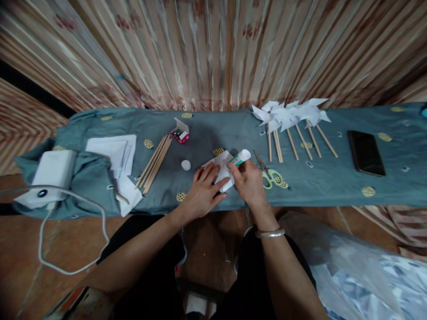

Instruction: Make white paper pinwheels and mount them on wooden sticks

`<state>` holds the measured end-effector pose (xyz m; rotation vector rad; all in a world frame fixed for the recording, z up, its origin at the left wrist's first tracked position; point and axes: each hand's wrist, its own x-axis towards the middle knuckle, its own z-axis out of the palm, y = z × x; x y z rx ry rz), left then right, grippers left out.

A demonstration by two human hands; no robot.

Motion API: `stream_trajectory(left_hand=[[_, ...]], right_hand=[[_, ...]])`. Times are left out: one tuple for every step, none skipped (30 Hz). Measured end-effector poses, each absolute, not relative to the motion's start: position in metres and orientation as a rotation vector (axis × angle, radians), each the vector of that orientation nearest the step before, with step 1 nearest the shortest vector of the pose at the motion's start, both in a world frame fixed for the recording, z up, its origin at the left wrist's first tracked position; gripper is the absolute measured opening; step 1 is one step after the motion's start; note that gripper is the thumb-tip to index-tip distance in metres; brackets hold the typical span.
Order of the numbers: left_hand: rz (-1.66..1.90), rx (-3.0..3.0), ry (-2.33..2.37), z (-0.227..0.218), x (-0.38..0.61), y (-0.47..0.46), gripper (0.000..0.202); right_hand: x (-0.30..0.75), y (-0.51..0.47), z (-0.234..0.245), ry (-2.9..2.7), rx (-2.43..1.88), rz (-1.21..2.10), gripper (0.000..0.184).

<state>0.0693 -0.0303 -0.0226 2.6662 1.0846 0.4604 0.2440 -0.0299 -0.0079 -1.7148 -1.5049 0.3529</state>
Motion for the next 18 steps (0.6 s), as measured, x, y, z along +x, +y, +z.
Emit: stream_trajectory(left_hand=[[0.460, 2.668, 1.086, -0.0222, 0.0691, -0.0305, 0.046], [0.459, 2.670, 1.090, -0.0216, 0.0688, -0.0307, 0.046], [0.456, 2.670, 1.093, -0.0209, 0.0684, -0.0309, 0.046], [0.452, 2.670, 1.093, -0.0201, 0.0680, -0.0311, 0.046], [0.449, 2.670, 1.093, -0.0194, 0.0677, -0.0313, 0.045], [0.446, 2.669, 1.092, -0.0188, 0.0674, -0.0314, 0.045], [0.445, 2.668, 1.090, -0.0183, 0.0671, -0.0315, 0.045], [0.446, 2.668, 1.089, -0.0181, 0.0670, -0.0316, 0.045], [0.449, 2.668, 1.089, -0.0181, 0.0669, -0.0318, 0.045], [0.453, 2.669, 1.090, -0.0183, 0.0670, -0.0319, 0.046], [0.457, 2.670, 1.092, -0.0186, 0.0671, -0.0321, 0.046], [0.459, 2.672, 1.095, -0.0189, 0.0673, -0.0323, 0.046], [0.458, 2.673, 1.099, -0.0192, 0.0675, -0.0325, 0.046], [0.455, 2.674, 1.105, -0.0194, 0.0677, -0.0328, 0.046], [0.452, 2.675, 1.109, -0.0196, 0.0679, -0.0331, 0.045], [0.448, 2.676, 1.112, -0.0197, 0.0680, -0.0333, 0.044], [0.446, 2.678, 1.115, -0.0199, 0.0681, -0.0335, 0.044], [0.445, 2.681, 1.115, -0.0200, 0.0681, -0.0336, 0.044]], right_hand=[[0.2440, -0.0295, -0.0087, -1.543, -1.731, 0.318, 0.038], [0.2440, -0.0291, -0.0096, -1.572, -1.747, 0.295, 0.040], [0.2439, -0.0286, -0.0107, -1.592, -1.764, 0.276, 0.041], [0.2438, -0.0280, -0.0118, -1.605, -1.780, 0.261, 0.042], [0.2437, -0.0274, -0.0128, -1.614, -1.794, 0.247, 0.043], [0.2435, -0.0268, -0.0136, -1.624, -1.808, 0.234, 0.044], [0.2432, -0.0263, -0.0142, -1.634, -1.821, 0.222, 0.045], [0.2430, -0.0258, -0.0146, -1.646, -1.832, 0.210, 0.045], [0.2427, -0.0253, -0.0148, -1.662, -1.840, 0.200, 0.046], [0.2424, -0.0250, -0.0148, -1.680, -1.844, 0.194, 0.046], [0.2420, -0.0248, -0.0146, -1.699, -1.844, 0.190, 0.046], [0.2417, -0.0247, -0.0144, -1.716, -1.840, 0.185, 0.046], [0.2412, -0.0247, -0.0140, -1.729, -1.834, 0.178, 0.046], [0.2407, -0.0248, -0.0136, -1.741, -1.828, 0.170, 0.047], [0.2400, -0.0249, -0.0132, -1.750, -1.823, 0.158, 0.047], [0.2393, -0.0250, -0.0128, -1.758, -1.818, 0.147, 0.047], [0.2385, -0.0250, -0.0124, -1.763, -1.814, 0.136, 0.047], [0.2377, -0.0250, -0.0121, -1.766, -1.811, 0.129, 0.047]])
